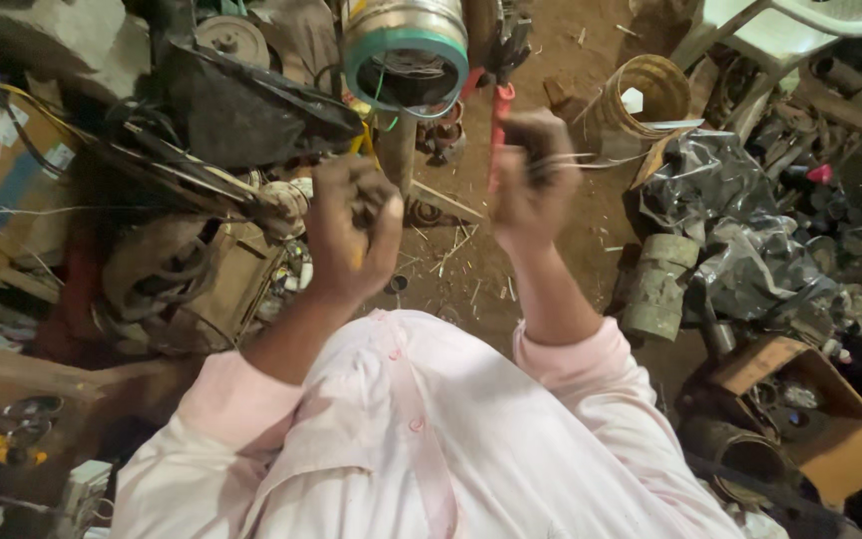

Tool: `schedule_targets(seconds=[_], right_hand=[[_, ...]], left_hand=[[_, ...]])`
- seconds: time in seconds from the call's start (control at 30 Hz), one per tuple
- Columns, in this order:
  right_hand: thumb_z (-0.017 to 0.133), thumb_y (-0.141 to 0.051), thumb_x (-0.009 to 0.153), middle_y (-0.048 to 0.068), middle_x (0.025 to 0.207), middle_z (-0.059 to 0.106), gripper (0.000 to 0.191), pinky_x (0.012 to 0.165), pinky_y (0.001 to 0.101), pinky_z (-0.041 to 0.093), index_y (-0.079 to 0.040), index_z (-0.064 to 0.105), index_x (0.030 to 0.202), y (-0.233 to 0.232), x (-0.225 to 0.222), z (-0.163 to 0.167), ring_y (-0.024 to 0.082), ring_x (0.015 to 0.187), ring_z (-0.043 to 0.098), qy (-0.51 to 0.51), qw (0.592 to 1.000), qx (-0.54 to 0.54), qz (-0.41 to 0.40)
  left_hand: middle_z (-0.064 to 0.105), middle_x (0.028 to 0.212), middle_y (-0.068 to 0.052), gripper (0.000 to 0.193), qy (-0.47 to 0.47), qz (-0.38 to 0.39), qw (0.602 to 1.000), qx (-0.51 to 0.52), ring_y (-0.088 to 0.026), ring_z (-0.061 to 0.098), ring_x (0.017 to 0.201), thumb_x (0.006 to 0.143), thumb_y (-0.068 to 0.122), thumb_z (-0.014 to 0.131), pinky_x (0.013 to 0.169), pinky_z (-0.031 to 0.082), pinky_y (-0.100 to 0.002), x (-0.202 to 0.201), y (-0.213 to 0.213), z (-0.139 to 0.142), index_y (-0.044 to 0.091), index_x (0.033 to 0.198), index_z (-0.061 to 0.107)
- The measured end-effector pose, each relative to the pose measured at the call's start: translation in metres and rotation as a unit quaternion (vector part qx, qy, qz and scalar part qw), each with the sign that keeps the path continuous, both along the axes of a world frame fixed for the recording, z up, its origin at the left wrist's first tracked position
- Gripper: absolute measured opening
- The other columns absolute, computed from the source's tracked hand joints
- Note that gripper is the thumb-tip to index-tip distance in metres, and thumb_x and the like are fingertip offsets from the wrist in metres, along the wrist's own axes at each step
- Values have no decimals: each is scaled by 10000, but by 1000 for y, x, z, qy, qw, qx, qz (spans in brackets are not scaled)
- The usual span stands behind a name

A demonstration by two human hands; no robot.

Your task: The person winds copper wire into the open housing of an electric motor stator, feeding and pressing the wire by hand. They then pick up red-handled pliers to cut and strip the wire ends and continue arranging the wound wire inside the motor.

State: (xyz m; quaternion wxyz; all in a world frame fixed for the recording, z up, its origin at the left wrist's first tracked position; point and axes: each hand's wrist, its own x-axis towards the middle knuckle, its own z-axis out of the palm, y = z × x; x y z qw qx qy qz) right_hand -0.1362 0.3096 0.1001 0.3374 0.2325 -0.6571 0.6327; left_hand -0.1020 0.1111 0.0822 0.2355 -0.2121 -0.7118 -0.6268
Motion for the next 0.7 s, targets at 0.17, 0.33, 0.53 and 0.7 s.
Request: schedule_targets(seconds=[0.17, 0.33, 0.53, 0.7], right_hand=[[463, -393, 1172, 72, 947, 512, 392, 765, 329, 448, -19, 552, 1096, -1, 41, -7, 157, 794, 510, -125, 888, -346, 277], [475, -367, 1152, 87, 1011, 533, 354, 839, 344, 462, -28, 568, 1115, -19, 55, -4, 171, 847, 533, -129, 881, -352, 287], [719, -89, 921, 110, 932, 577, 217, 695, 307, 421, 50, 649, 1071, 9, 69, 12, 197, 755, 528, 7, 990, 131, 47], [777, 10, 819, 162, 816, 652, 206, 624, 371, 501, 59, 703, 1005, 25, 73, 27, 275, 687, 634, 117, 952, 266, 95]], left_hand=[[637, 733, -7, 307, -220, -147, 964, 1, -54, 619, 602, 1048, 338, 626, 529, 476, -241, 20, 14, 1, 33, 1062, 657], [608, 602, 34, 316, -298, -202, 932, 40, -52, 574, 494, 1000, 345, 650, 455, 460, -232, 9, 19, 7, 52, 886, 684], [540, 545, 7, 274, -424, -213, 864, 168, -72, 497, 411, 952, 207, 676, 390, 410, -257, 1, 5, 13, 71, 726, 606], [584, 617, -29, 244, -250, -119, 961, -11, -108, 539, 515, 937, 160, 697, 489, 440, -299, -5, -6, 20, 38, 743, 612]])
